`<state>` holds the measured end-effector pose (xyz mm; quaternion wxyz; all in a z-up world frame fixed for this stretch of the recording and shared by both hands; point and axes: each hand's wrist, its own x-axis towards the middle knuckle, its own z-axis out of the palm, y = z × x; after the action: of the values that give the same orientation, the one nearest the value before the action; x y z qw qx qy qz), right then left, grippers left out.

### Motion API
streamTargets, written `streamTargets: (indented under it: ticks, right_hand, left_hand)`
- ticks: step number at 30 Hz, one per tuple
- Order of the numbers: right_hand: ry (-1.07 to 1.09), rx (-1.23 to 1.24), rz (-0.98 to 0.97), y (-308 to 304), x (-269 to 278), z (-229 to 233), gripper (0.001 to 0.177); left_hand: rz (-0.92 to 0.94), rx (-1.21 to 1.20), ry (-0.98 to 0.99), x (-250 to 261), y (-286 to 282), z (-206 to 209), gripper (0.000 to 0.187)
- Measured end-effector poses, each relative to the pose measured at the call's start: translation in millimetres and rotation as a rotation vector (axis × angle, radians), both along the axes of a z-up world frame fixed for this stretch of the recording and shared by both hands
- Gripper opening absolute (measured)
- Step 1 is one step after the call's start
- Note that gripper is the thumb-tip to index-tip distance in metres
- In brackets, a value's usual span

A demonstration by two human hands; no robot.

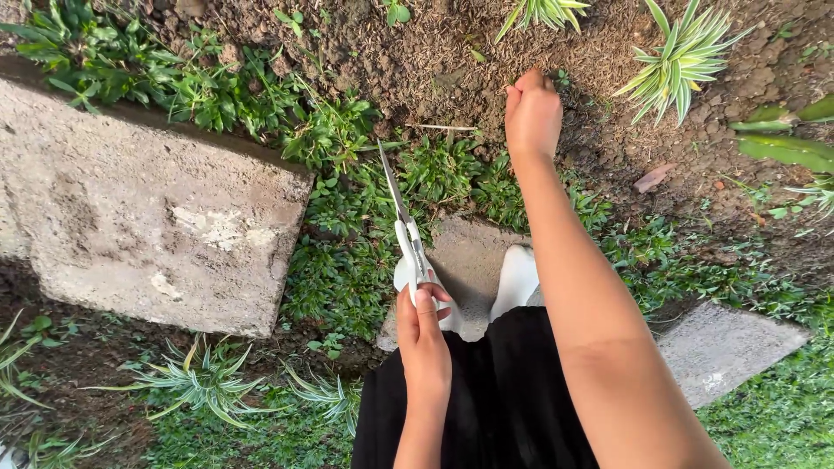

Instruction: Pruning plants and clearing debris from a garden bed using scissors.

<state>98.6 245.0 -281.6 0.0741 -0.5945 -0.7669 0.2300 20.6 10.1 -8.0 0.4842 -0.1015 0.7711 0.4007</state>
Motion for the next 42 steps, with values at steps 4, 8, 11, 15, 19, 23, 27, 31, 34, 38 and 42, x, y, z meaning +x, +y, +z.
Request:
streamTargets:
  ticks: [4,8,11,15,19,23,27,31,34,38,42]
  right_hand:
    - [-0.008,-0.032,0.05,-14,10,1,0.014]
    - [0.074,-0.18,-0.009,-39,2,33,0.014]
    - [0.114,-0.442,0.042,-64,-12,70,0.01]
    - [0.289,-0.55,0.299,-66,-8,94,0.015]
    - [0.226,-0.07,0.022,-2,30,51,0.007]
    - [0.228,0.045,-0.167,34,41,23,0.026]
    - [0.118,0.047,-0.128,41,42,9,0.025]
    - [0.143,0.068,-0.116,38,56,-2,0.017]
    - [0.059,-0.12,-0.146,24,49,21,0.01]
    - [0.097,-0.679,0.219,-16,26,44,0.012]
    - [0.301,-0.406,0.154,17,-4,95,0.016]
  left_hand:
    - [-0.001,-0.015,0.022,0,1,2,0.035]
    - [-0.021,-0.019,0.016,-2,5,4,0.036]
    - [-0.027,-0.03,0.013,-2,5,3,0.036]
    - [-0.038,-0.026,0.017,-1,5,4,0.036]
    - [-0.042,-0.04,0.021,2,3,1,0.035]
    - [-0.062,-0.005,0.0,8,3,-2,0.035]
    - [-0.063,-0.011,0.026,9,8,-3,0.037]
    - [-0.054,-0.012,0.007,14,9,-3,0.035]
    - [-0.061,-0.02,0.008,18,9,-1,0.037]
    - [-0.101,-0.021,0.016,20,10,-5,0.036]
    - [-0.087,-0.026,0.015,23,9,-3,0.038]
